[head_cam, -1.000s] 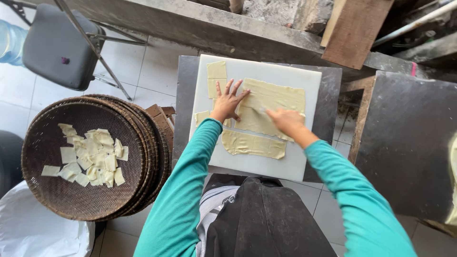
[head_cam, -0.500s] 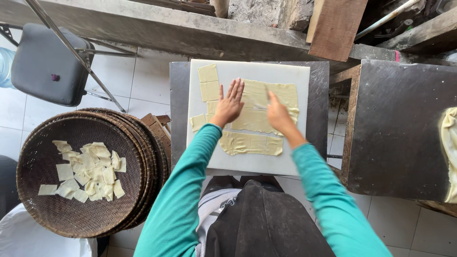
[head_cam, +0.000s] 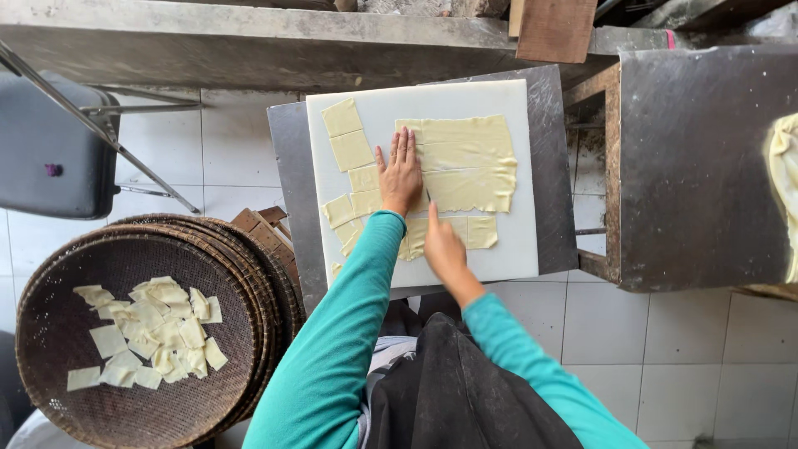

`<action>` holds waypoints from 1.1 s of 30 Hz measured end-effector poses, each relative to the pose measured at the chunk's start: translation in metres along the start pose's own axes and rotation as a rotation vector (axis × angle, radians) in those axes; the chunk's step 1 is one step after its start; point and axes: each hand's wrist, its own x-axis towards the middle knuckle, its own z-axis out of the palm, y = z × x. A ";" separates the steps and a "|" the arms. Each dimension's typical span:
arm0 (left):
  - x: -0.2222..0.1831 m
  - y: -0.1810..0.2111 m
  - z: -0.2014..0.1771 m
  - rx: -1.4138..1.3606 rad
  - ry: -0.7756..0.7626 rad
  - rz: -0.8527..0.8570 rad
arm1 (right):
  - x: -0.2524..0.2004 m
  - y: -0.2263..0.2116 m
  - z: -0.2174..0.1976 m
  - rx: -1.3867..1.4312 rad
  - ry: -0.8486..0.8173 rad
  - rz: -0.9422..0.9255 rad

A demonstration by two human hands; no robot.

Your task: The person cuts sheets of pale dough into small rectangular pieces using a knife on a white cutting board. The cut pieces are transferred into a woven basket. The person repeats this process with multiple dough sheets.

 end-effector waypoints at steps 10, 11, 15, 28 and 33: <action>0.013 0.044 -0.019 -0.037 -0.003 0.048 | 0.087 0.043 -0.059 0.302 0.274 -0.004; 0.016 0.053 -0.014 -0.061 0.003 0.050 | 0.115 0.044 -0.063 0.269 0.286 -0.037; 0.022 0.070 0.009 -0.082 -0.020 0.048 | 0.160 0.052 -0.059 0.127 0.232 -0.024; 0.019 0.092 0.009 0.086 -0.060 0.011 | -0.026 0.079 -0.054 0.324 0.301 0.008; 0.014 0.127 0.027 -0.102 -0.037 0.060 | 0.121 0.081 -0.102 0.275 0.298 -0.041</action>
